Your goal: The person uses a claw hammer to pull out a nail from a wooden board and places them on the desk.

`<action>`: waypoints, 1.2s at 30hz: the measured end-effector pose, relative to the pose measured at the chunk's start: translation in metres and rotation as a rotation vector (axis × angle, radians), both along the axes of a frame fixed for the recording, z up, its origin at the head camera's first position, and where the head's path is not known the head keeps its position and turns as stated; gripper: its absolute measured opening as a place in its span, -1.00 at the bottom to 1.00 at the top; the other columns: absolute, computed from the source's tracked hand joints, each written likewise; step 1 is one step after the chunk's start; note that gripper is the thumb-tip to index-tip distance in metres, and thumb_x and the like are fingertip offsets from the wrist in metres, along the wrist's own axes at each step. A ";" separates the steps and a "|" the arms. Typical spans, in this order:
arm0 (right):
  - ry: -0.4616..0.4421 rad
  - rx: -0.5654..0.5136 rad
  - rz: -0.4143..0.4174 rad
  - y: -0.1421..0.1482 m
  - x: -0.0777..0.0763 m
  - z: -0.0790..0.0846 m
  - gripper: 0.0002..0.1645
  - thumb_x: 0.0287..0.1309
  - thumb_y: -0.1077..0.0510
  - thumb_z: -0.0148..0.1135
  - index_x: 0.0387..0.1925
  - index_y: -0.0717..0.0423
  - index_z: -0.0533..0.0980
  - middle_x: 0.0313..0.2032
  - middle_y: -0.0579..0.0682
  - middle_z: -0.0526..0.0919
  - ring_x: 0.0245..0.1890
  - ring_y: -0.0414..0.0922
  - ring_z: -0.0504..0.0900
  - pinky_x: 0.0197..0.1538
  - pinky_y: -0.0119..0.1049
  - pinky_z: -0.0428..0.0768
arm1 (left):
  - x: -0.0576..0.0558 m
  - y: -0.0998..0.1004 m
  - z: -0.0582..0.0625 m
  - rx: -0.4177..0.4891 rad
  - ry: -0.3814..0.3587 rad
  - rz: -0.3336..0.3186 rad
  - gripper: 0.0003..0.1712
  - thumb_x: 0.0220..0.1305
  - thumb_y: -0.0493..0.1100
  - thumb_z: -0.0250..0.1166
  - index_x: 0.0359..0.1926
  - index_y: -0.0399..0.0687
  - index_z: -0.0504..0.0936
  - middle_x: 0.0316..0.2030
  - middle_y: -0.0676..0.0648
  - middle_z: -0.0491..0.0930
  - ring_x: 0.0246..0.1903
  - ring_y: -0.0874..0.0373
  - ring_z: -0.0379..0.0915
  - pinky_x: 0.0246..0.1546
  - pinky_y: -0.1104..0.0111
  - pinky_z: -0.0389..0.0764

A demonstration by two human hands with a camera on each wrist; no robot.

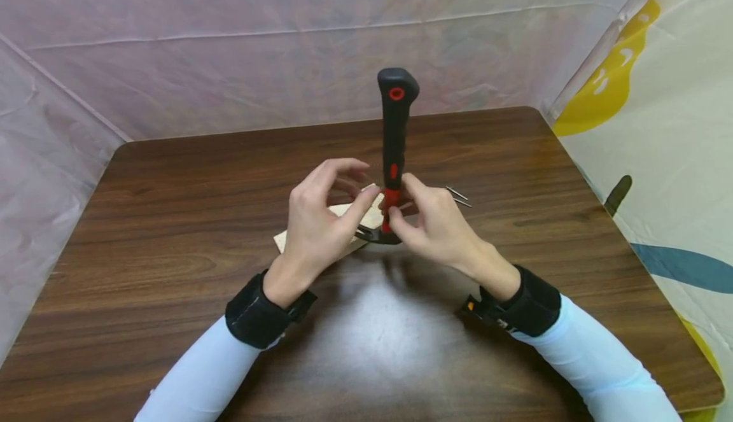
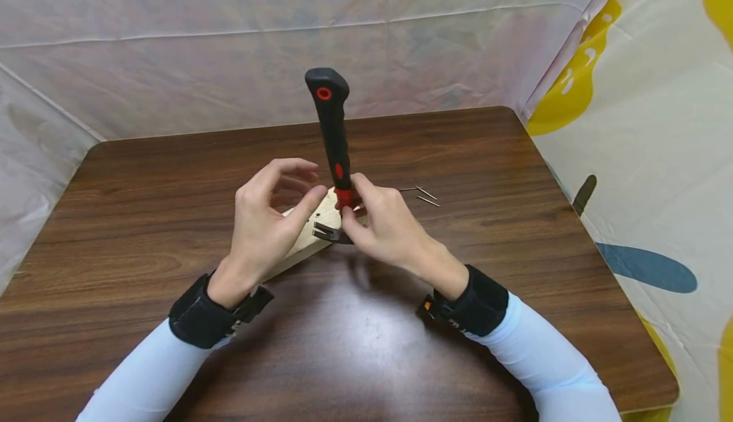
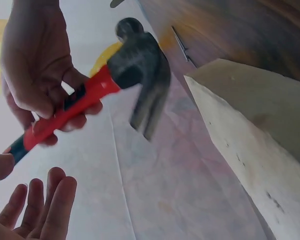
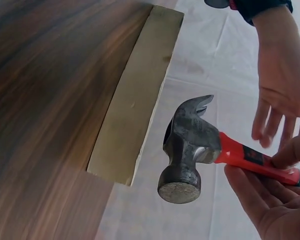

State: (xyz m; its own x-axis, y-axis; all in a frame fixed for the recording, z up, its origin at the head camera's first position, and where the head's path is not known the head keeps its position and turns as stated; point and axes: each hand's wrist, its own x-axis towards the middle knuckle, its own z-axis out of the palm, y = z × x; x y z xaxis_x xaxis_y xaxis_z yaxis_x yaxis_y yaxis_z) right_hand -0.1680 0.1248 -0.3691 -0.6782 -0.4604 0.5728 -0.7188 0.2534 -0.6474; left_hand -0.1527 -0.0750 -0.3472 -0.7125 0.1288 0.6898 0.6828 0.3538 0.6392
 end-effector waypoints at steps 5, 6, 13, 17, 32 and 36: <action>-0.084 -0.003 0.004 0.006 0.000 0.002 -0.80 0.18 0.48 0.14 -0.16 0.29 0.47 -0.34 0.10 0.74 -0.38 -0.11 0.75 -0.23 -0.31 0.75 | -0.001 -0.008 -0.002 -0.018 -0.018 0.029 -0.73 0.30 -0.23 0.46 -0.02 -0.20 0.66 -0.20 -0.10 0.69 -0.32 0.21 0.65 -0.33 0.34 0.71; -0.103 0.001 0.002 0.007 0.000 0.002 -0.80 0.19 0.48 0.14 -0.15 0.29 0.47 -0.33 0.11 0.75 -0.36 -0.11 0.75 -0.22 -0.30 0.75 | -0.001 -0.009 -0.002 -0.021 -0.025 0.034 -0.73 0.30 -0.23 0.46 -0.02 -0.20 0.67 -0.20 -0.10 0.69 -0.32 0.22 0.65 -0.32 0.36 0.71; -0.245 0.049 -0.032 0.023 0.000 0.004 -0.79 0.30 0.49 0.12 -0.07 0.29 0.48 -0.24 0.15 0.74 -0.28 -0.09 0.75 -0.22 -0.23 0.75 | -0.001 -0.023 -0.007 -0.072 -0.052 0.065 -0.75 0.31 -0.24 0.45 -0.02 -0.19 0.67 -0.18 -0.10 0.68 -0.33 0.20 0.63 -0.36 0.32 0.70; -0.327 0.080 -0.060 0.034 -0.001 0.003 -0.80 0.35 0.48 0.12 -0.04 0.30 0.47 -0.19 0.16 0.74 -0.21 -0.07 0.75 -0.20 -0.25 0.75 | -0.003 -0.032 -0.008 -0.101 -0.052 0.089 -0.74 0.31 -0.23 0.45 -0.03 -0.20 0.67 -0.20 -0.11 0.69 -0.33 0.20 0.64 -0.38 0.31 0.68; -0.454 0.221 -0.136 0.056 -0.007 -0.004 -0.78 0.43 0.39 0.12 0.05 0.21 0.47 -0.19 0.06 0.75 -0.28 -0.07 0.71 -0.32 -0.18 0.63 | -0.005 -0.052 -0.011 -0.131 -0.081 0.153 -0.76 0.32 -0.22 0.44 -0.04 -0.20 0.68 -0.21 -0.05 0.69 -0.34 0.20 0.63 -0.43 0.31 0.66; -0.510 0.185 -0.109 0.056 -0.007 -0.006 -0.75 0.45 0.42 0.07 0.09 0.27 0.43 -0.17 0.20 0.72 -0.20 -0.04 0.73 -0.13 -0.08 0.74 | -0.004 -0.055 -0.011 -0.136 -0.096 0.166 -0.76 0.32 -0.23 0.44 -0.04 -0.20 0.68 -0.21 -0.05 0.69 -0.34 0.21 0.63 -0.42 0.35 0.65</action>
State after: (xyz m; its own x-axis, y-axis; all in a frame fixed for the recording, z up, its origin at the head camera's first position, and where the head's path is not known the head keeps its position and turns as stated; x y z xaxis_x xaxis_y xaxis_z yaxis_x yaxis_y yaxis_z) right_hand -0.1752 0.1803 -0.3754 -0.8978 -0.4340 0.0753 -0.2890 0.4512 -0.8443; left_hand -0.1570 -0.1296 -0.3586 -0.7930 0.0915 0.6023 0.5467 0.5431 0.6373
